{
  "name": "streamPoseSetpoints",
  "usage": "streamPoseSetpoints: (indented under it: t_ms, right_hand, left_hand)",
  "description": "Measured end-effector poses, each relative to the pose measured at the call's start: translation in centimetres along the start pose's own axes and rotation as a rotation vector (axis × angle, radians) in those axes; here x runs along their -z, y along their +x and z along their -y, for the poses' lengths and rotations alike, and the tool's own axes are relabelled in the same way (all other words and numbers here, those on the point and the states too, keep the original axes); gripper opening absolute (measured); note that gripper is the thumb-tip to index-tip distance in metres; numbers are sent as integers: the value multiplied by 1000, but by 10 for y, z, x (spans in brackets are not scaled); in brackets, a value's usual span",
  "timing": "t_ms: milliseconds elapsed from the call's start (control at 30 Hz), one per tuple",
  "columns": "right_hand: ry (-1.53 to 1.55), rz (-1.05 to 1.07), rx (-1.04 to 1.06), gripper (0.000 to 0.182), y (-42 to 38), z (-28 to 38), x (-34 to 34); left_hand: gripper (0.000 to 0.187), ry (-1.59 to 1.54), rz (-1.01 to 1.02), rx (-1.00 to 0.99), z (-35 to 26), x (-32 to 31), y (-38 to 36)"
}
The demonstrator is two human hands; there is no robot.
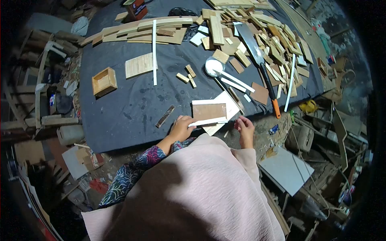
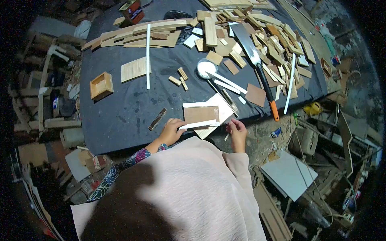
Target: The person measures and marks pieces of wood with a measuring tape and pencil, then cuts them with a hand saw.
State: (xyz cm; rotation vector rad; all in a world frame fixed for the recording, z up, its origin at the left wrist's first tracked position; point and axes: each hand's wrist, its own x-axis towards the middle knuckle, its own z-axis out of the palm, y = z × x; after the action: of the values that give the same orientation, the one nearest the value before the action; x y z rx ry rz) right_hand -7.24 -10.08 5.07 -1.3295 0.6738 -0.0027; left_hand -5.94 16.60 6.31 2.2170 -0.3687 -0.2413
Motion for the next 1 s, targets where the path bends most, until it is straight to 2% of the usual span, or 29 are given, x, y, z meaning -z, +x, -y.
streamPoseSetpoints:
  t_ms: [100,267,467,633,767,867,967,1000]
  right_hand:
    - [-69,-37,23,18,-8,-17,1]
    - [-222,-100,70,21,-12,-27,-7]
    - [-388,-153,139,23,6,-62,-3]
    - [-466,-146,165,22,6,-59,-11]
    - [-569,-164,240,20,3,-53,-16]
    - [-600,-186,264,19,4,-54,-18]
    - [-584,-202,255,18,5,-53,-19]
    - [-566,-213,243,18,4,-51,-21]
  left_hand:
    - [20,71,28,-76,2,-8,7]
    - [19,174,23,-164,4,-15,17]
    - [19,192,26,-190,2,-17,20]
    - [20,233,60,-214,4,-16,19]
    - [21,213,88,-193,7,-17,20]
    - [22,189,29,-198,5,-15,18]
    - [27,123,-56,-135,11,-11,15]
    - [26,5,-54,-6,15,-10,14]
